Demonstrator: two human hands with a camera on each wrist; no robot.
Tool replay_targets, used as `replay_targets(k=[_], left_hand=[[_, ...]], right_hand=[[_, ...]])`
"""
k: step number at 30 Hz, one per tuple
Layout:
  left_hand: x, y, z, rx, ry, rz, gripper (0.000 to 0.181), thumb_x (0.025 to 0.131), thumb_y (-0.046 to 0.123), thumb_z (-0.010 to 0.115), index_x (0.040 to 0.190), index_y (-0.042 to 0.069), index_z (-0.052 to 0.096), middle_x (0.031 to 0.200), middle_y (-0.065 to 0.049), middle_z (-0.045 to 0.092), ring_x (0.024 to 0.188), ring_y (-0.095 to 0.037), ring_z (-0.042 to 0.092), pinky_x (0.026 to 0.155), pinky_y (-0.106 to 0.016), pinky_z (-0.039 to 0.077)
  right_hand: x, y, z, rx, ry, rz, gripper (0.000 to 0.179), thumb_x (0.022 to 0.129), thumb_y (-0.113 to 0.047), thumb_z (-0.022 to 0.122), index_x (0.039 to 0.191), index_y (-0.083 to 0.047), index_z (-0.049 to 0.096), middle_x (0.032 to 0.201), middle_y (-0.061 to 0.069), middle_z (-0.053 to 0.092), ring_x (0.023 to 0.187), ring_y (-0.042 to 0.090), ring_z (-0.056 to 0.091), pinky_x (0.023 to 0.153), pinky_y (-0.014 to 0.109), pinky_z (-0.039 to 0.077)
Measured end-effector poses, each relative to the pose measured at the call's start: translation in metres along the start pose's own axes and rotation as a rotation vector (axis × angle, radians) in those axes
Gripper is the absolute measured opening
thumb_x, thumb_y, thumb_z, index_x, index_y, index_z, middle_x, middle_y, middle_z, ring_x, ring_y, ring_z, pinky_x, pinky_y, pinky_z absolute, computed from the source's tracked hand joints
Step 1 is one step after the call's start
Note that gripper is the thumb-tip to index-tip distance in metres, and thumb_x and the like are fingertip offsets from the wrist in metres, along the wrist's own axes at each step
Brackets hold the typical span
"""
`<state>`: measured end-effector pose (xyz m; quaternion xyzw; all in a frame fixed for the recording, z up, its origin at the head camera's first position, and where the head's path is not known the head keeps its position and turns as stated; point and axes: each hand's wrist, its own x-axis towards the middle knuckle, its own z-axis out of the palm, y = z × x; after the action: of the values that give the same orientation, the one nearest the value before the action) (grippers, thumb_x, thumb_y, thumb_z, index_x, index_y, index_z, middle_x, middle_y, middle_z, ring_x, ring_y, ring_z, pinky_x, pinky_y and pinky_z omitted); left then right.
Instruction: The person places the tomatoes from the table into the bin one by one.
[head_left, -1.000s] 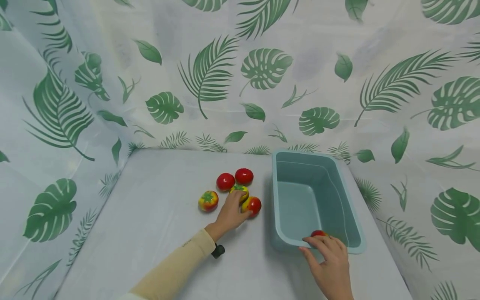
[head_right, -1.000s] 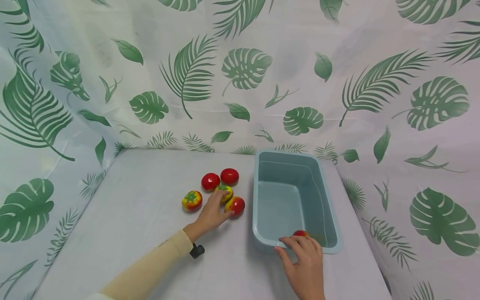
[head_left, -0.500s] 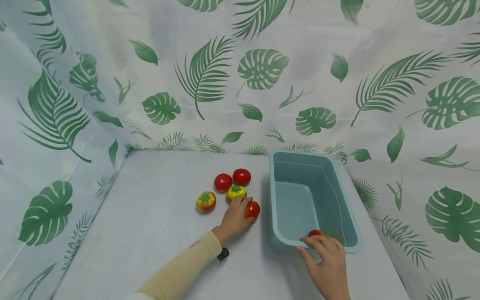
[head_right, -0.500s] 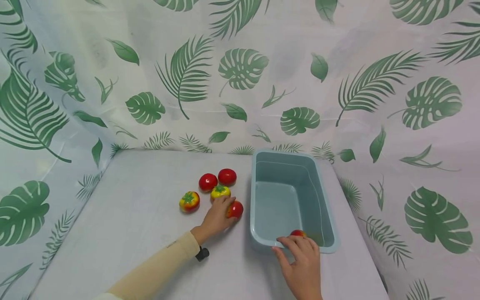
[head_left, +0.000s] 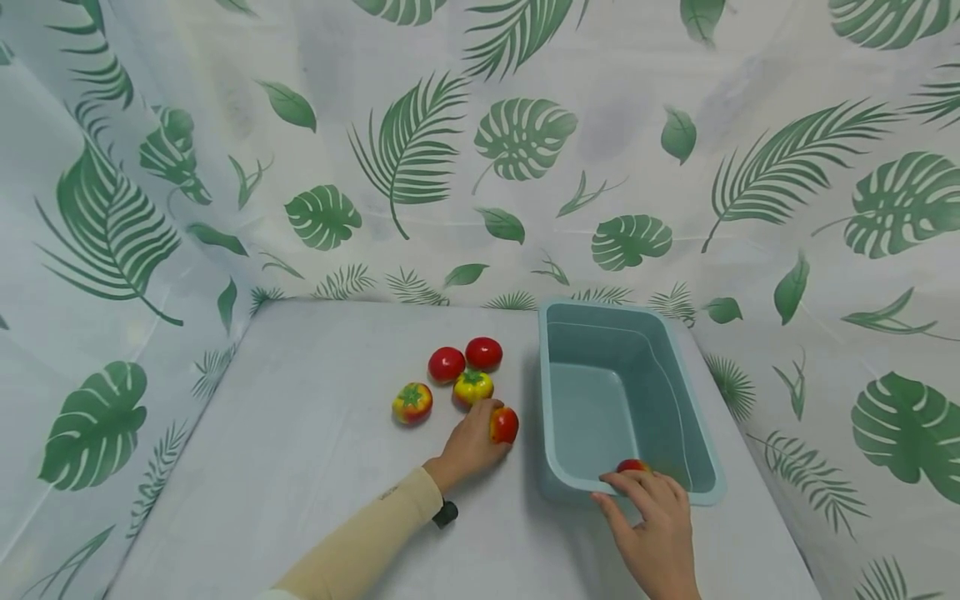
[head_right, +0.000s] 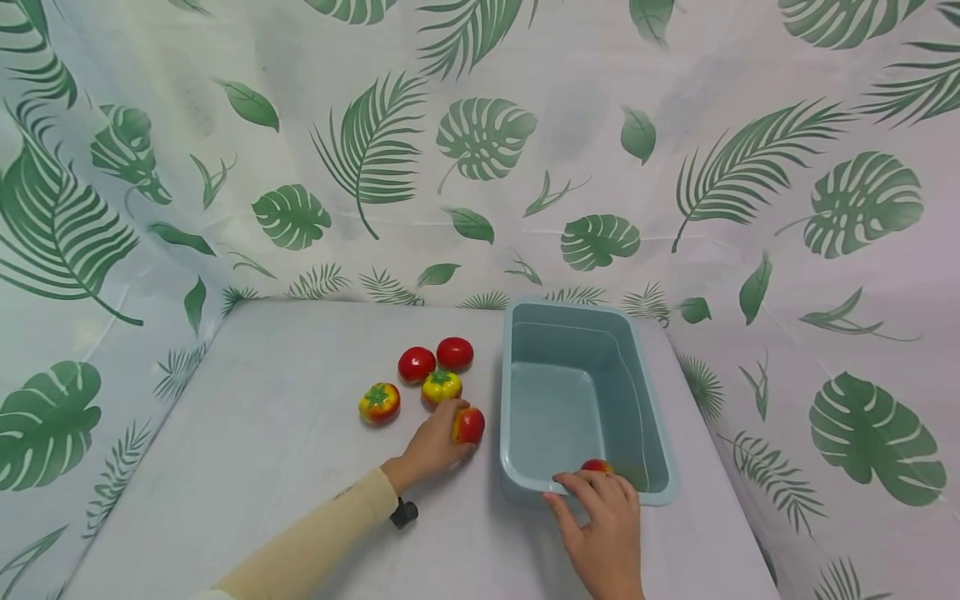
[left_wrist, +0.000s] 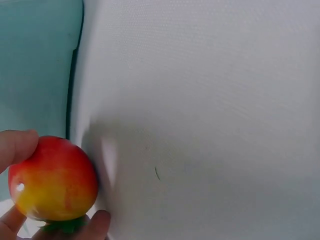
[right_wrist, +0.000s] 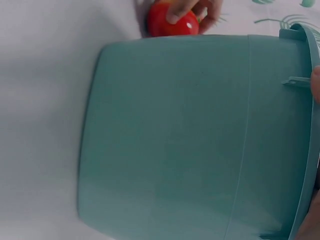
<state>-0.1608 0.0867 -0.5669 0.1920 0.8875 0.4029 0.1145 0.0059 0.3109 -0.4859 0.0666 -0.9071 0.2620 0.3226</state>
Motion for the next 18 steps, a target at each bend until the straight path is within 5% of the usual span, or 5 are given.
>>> replay_targets(k=[8,18], left_hand=[[0.006,-0.003,-0.019,0.009,0.060,-0.019,0.070,0.081,0.031,0.078,0.137,0.018,0.037,0.130,-0.005,0.043,0.115,-0.022,0.051,0.096,-0.040,0.051],[0.016,0.023,-0.054,-0.048,0.180,0.021,0.070,0.079,0.032,0.080,0.135,0.018,0.040,0.127,-0.004,0.044,0.115,-0.021,0.050,0.090,-0.038,0.053]], right_hand=[[0.001,-0.001,0.000,0.002,0.007,-0.012,0.031,0.063,-0.011,0.088,0.091,-0.012,0.075,0.090,0.003,0.069,0.089,0.025,0.059,0.094,0.033,0.030],[0.001,-0.001,0.001,0.009,0.026,-0.017,0.033,0.061,-0.009,0.088,0.091,-0.012,0.075,0.089,0.002,0.069,0.088,0.024,0.059,0.093,0.034,0.030]])
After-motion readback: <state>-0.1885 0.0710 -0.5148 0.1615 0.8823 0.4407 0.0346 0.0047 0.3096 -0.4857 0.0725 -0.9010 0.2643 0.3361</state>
